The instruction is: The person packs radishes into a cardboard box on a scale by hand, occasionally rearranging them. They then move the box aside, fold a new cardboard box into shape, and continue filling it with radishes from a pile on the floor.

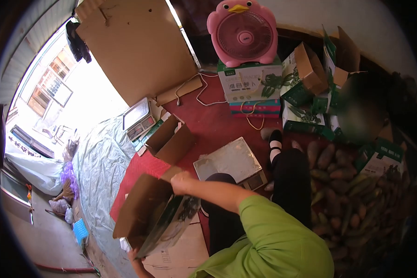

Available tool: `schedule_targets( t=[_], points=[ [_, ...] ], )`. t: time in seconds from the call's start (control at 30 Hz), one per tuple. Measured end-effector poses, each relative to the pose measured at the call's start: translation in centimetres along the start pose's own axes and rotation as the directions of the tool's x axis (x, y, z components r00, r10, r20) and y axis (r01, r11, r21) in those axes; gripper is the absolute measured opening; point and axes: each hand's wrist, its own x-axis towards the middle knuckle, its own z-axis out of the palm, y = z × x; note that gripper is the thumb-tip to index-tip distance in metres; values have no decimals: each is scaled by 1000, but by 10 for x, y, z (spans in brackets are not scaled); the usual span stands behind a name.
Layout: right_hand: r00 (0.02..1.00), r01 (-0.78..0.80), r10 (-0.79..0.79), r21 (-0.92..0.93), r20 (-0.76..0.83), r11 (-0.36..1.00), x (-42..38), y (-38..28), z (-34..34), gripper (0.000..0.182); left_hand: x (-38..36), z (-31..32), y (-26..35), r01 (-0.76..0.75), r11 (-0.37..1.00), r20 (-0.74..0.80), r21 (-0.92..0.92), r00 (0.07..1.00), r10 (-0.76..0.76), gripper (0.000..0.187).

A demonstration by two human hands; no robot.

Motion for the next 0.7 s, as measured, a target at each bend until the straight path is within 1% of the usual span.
schedule_targets(
  t=[0.03,0.07,0.1,0.13,0.17,0.2,0.27,0.33,0.37,0.4,0.47,0.53,0.6,0.63,0.7],
  points=[
    [999,0,0,13,34,1000,1,-11,16,32,-20,-13,-10,-23,996,127,83,992,13,15],
    [998,37,-37,2,52,999,-2,-22,29,32,-38,-29,-7,-56,985,252,163,968,14,18],
    [989,80,-78,-9,129,997,-7,-34,33,32,-49,-23,-22,392,914,293,-99,890,-350,17],
    [980,142,-129,-76,154,987,1,-42,60,31,-59,-15,-42,747,590,421,-308,662,-619,16],
    [973,189,-176,-77,149,979,-1,-50,79,29,-58,-20,-49,747,592,423,-301,662,-620,16],
    [957,207,-178,-106,231,973,0,-56,97,28,-63,-19,-55,739,596,407,-314,672,-618,17],
    [926,205,-178,-48,333,978,-11,-57,114,29,-66,-22,-60,720,603,381,-343,694,-611,17],
    [874,184,-102,-130,475,974,-12,-55,142,31,-75,-15,-59,705,597,366,-383,710,-602,18],
    [857,233,-119,-171,501,957,-6,-55,157,31,-82,-15,-59,699,595,357,-397,715,-601,18],
    [885,276,-274,50,377,960,-1,-45,171,33,-92,-18,-60,695,595,350,-403,718,-602,18],
    [880,267,-258,34,399,963,6,-52,150,28,-101,-34,-51,675,612,332,-412,737,-589,19],
    [930,245,-250,52,271,968,14,-43,135,28,-93,-46,-33,638,644,322,-423,770,-551,20],
    [924,275,-261,-11,280,961,4,-41,94,27,-87,-61,-14,600,677,313,-425,800,-512,21],
    [931,250,-242,5,273,968,11,-37,95,27,-83,-72,-4,578,695,304,-427,816,-492,22],
    [935,267,-263,14,237,964,23,-26,96,24,-74,-93,18,533,725,282,-437,846,-453,23]
  ],
)
